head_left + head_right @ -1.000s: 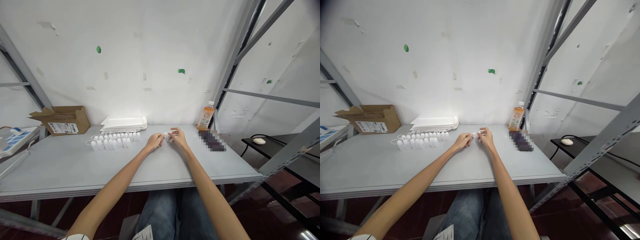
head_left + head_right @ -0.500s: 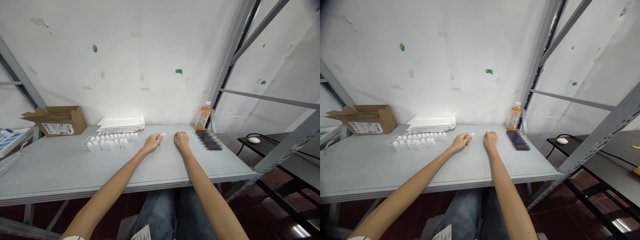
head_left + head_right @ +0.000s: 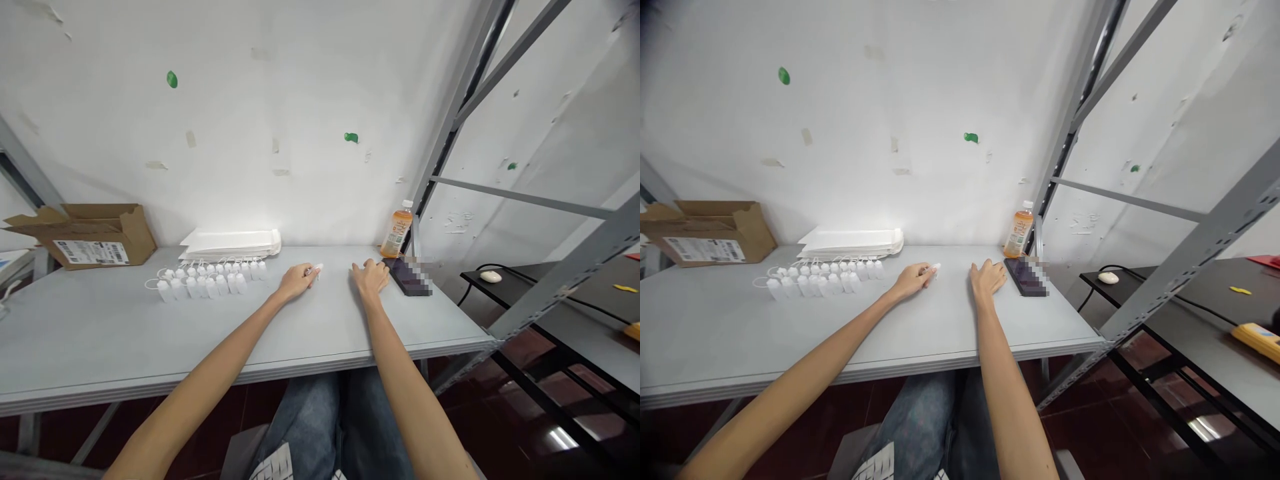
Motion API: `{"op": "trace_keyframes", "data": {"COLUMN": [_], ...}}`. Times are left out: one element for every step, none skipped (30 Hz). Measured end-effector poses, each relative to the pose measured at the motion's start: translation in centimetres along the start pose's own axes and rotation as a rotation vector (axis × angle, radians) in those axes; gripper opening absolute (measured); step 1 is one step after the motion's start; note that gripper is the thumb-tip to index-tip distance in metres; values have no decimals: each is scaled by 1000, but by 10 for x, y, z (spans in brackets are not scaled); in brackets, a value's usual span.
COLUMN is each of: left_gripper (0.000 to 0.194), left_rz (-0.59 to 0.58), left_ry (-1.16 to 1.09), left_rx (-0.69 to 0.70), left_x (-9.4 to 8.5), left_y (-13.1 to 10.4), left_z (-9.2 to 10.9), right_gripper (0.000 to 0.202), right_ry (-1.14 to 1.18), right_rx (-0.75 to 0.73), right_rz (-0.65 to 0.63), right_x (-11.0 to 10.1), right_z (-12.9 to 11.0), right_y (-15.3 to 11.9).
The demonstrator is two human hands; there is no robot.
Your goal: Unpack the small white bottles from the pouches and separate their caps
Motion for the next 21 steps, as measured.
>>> {"op": "trace_keyframes", "data": {"left_gripper": [45,45,45,45,45,46,47,47,48,48,48,48,48,47,47,47,47,46,46,46,45], "left_rz": [-7,-13,-20,-24,-25,-26,-25,-24,-23,-23,-24,-23,-22,-23,-24,-24,-25,-28,-31,-34,-35], "left_ry": [3,7,11,14,18,23,28,34,39,41,43,46,50,56,61,67,73,79,84,89,95], "left_rx": [-2,-4,-5,-4,-1,3,6,9,10,13,16,20,24,29,32,35,37,38,39,40,39], "left_x": [0,0,0,0,-1,-1,-1,0,0,0,0,0,0,-1,-1,-1,-2,-2,-2,-2,-2], "left_y": [0,-1,-1,-1,-2,-2,-2,-2,-2,-2,-2,-2,-2,-2,-2,-3,-3,-3,-3,-3,-3], "left_z": [0,1,2,2,3,3,4,3,3,3,3,3,4,4,5,6,7,7,8,9,9], "right_gripper": [38,36,35,33,33,32,31,31,31,33,36,40,44,47,49,49,48,47,44,42,40], "right_ry": [-17,-35,-48,-56,-58,-54,-43,-22,11,58,119,195,286,391,507,629,749,857,945,1012,1061], "right_rx": [2,-3,-21,-49,-84,-120,-147,-160,-158,-141,-115,-84,-50,-11,39,102,178,259,338,409,465], "right_rz": [-15,-39,-66,-90,-107,-119,-130,-136,-135,-127,-111,-92,-73,-59,-59,-76,-108,-152,-202,-252,-295], "right_x": [0,1,2,3,4,4,5,5,5,5,5,6,6,7,9,12,16,20,23,26,28], "right_z": [1,1,1,0,-2,-4,-6,-7,-8,-8,-8,-8,-7,-7,-6,-5,-5,-4,-3,-4,-4], "right_y": [-1,-2,-4,-5,-7,-7,-8,-8,-7,-6,-4,-2,0,1,2,3,3,2,1,0,-1]}}
Point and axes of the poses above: each hand's wrist, its own y-axis towards the middle knuckle, its own x-axis out of the palm, z = x × y, the point moved 5 cm from there along y, towards the middle knuckle, and after that the axes turned 12 degrees about z, right-handed, at the moved point
